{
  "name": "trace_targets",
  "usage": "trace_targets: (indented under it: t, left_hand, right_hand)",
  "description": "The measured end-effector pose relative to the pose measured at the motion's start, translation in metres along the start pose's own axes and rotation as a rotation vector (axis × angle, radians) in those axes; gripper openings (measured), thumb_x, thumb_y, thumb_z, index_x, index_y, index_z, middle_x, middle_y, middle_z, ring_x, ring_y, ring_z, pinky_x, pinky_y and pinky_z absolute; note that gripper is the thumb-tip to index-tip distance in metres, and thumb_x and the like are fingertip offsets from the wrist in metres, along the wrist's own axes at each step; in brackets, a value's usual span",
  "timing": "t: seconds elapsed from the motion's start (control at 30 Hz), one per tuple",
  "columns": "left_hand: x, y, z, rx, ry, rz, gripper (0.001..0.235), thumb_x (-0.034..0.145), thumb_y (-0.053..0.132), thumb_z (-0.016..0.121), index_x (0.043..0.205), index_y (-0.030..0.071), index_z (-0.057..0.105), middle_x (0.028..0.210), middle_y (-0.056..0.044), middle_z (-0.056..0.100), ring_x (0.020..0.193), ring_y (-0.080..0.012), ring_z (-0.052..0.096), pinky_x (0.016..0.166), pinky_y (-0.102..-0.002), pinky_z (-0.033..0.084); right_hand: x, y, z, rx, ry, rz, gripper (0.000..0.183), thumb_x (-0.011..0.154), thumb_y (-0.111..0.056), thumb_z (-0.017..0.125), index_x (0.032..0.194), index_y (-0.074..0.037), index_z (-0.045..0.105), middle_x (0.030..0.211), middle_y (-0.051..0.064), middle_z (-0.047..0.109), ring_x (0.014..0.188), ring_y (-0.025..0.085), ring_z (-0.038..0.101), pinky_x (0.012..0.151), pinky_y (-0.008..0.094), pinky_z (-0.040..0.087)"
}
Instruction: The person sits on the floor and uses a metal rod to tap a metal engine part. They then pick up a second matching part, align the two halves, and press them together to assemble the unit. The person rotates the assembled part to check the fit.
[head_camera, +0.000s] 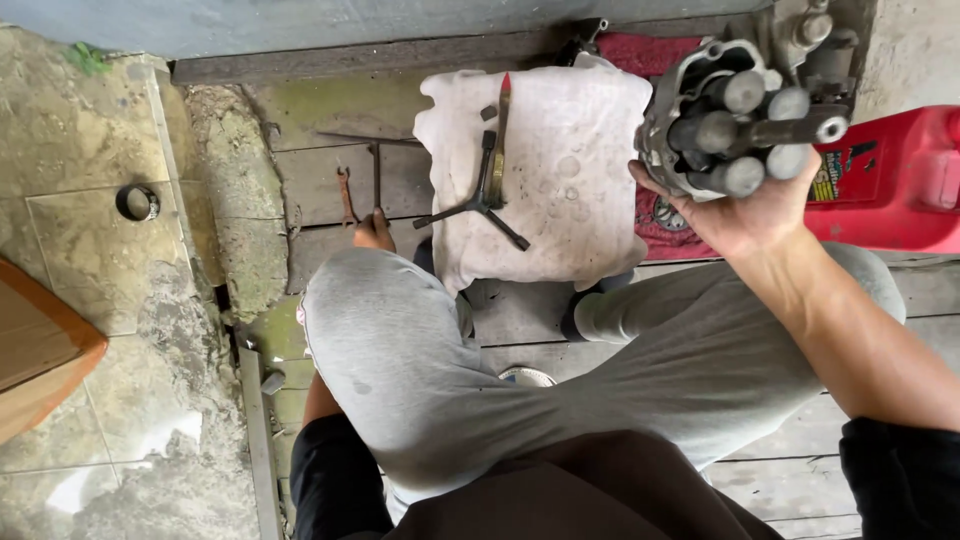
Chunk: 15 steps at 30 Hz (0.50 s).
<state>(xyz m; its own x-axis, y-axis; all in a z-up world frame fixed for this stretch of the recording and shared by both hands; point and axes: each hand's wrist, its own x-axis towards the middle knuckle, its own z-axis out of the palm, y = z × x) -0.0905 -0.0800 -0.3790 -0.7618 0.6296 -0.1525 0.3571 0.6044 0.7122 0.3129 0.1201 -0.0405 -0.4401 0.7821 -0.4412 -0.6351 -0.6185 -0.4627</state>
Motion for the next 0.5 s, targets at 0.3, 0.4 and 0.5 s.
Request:
trace_targets:
  t: [0.3,0.4,0.5]
  left_hand:
    - [0.021,0.038,0.001,0.06,-0.184,0.038,0.046,0.103,0.05,0.051,0.096,0.008,0.069,0.084,-0.01,0.069,0.071,-0.0289,0.06,0.064,-0.043,0.047]
    - [0.03,0.044,-0.004,0.086,-0.243,0.046,0.044,0.101,0.052,0.053,0.1,0.011,0.069,0.089,-0.008,0.069,0.077,-0.0279,0.061,0.067,-0.043,0.048]
    - [0.034,0.05,-0.011,0.11,-0.3,0.048,0.043,0.1,0.055,0.054,0.104,0.015,0.069,0.094,-0.006,0.069,0.082,-0.0268,0.061,0.071,-0.043,0.049]
  right_hand:
    - [0.011,0.008,-0.008,0.108,-0.054,0.054,0.085,0.08,-0.033,0.06,0.156,-0.001,0.036,0.156,0.03,0.042,0.139,0.052,0.046,0.109,0.077,0.038]
    - [0.014,0.007,-0.014,0.104,-0.058,0.056,0.085,0.081,-0.029,0.063,0.156,-0.003,0.034,0.158,0.028,0.039,0.143,0.05,0.042,0.113,0.076,0.036]
    - [0.012,0.005,0.005,0.002,0.058,0.03,0.081,0.08,-0.035,0.06,0.153,-0.007,0.042,0.155,0.025,0.047,0.137,0.046,0.051,0.108,0.071,0.044]
